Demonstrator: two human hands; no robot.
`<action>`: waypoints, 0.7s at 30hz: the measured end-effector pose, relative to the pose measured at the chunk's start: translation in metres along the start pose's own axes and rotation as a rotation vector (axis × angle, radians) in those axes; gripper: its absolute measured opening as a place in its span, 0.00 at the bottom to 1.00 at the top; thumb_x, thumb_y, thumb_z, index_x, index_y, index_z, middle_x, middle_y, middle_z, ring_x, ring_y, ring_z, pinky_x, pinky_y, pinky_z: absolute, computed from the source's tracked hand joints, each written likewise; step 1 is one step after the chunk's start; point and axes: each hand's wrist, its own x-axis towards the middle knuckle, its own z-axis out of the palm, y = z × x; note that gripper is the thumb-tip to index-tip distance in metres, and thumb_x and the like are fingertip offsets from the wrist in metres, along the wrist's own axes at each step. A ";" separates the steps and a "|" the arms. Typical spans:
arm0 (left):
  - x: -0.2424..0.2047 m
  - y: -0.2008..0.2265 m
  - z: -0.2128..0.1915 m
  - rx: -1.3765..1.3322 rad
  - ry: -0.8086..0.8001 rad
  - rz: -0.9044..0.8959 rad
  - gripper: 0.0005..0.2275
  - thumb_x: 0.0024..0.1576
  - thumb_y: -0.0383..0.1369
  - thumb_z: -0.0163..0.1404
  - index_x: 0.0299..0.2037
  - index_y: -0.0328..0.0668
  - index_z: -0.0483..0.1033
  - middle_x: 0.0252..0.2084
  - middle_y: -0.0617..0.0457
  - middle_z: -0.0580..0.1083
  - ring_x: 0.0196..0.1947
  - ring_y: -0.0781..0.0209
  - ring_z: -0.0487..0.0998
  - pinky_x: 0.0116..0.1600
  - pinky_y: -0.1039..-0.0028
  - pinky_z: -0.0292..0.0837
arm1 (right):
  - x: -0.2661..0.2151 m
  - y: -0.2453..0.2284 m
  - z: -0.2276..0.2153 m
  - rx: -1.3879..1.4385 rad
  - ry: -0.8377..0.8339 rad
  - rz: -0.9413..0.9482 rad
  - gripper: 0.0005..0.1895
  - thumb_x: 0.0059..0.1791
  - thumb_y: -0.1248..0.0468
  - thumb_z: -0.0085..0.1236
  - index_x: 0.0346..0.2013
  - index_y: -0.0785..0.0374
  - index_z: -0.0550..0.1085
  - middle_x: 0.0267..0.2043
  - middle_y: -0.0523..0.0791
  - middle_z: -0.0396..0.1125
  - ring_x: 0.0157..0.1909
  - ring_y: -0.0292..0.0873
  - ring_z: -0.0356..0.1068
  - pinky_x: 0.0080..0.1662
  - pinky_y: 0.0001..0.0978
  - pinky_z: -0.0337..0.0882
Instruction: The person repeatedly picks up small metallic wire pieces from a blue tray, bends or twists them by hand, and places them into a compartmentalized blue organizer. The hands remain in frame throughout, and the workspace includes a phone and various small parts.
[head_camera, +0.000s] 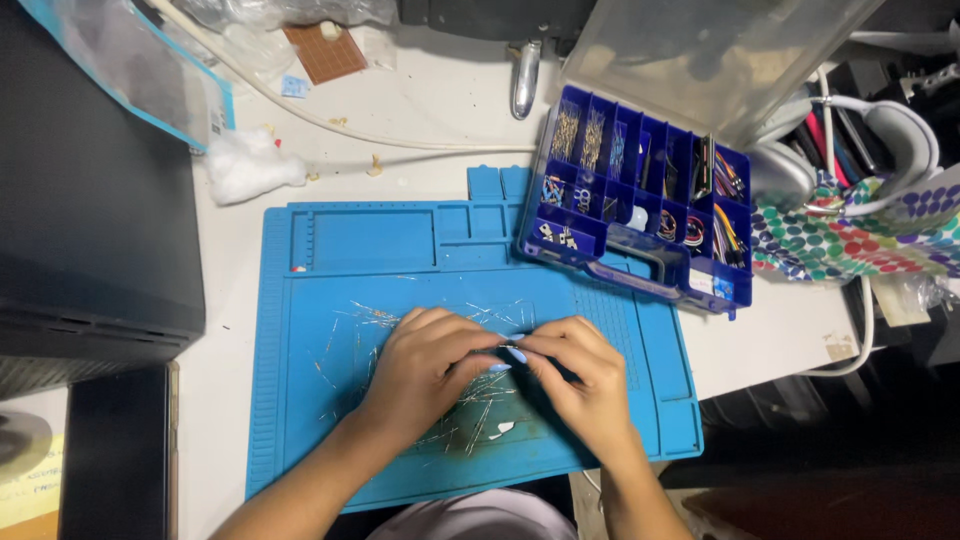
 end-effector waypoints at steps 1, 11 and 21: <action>0.001 0.002 -0.001 -0.005 -0.006 -0.001 0.09 0.60 0.40 0.54 0.45 0.50 0.81 0.39 0.60 0.80 0.40 0.58 0.78 0.44 0.67 0.64 | -0.002 -0.001 0.000 -0.002 0.002 0.008 0.05 0.52 0.66 0.59 0.39 0.63 0.80 0.36 0.45 0.73 0.38 0.43 0.71 0.44 0.32 0.69; 0.006 0.024 -0.007 -0.162 0.200 -0.012 0.03 0.59 0.32 0.57 0.38 0.51 0.84 0.32 0.62 0.81 0.32 0.55 0.79 0.41 0.69 0.70 | -0.010 -0.005 0.010 0.232 0.221 0.059 0.02 0.46 0.70 0.66 0.31 0.65 0.84 0.29 0.48 0.74 0.28 0.44 0.70 0.35 0.34 0.73; 0.007 0.027 -0.015 -0.161 0.285 0.048 0.03 0.59 0.29 0.56 0.40 0.49 0.83 0.35 0.60 0.81 0.34 0.52 0.79 0.42 0.67 0.71 | -0.019 -0.002 0.007 0.316 0.342 0.051 0.03 0.46 0.71 0.65 0.30 0.71 0.82 0.27 0.51 0.72 0.27 0.42 0.65 0.34 0.33 0.69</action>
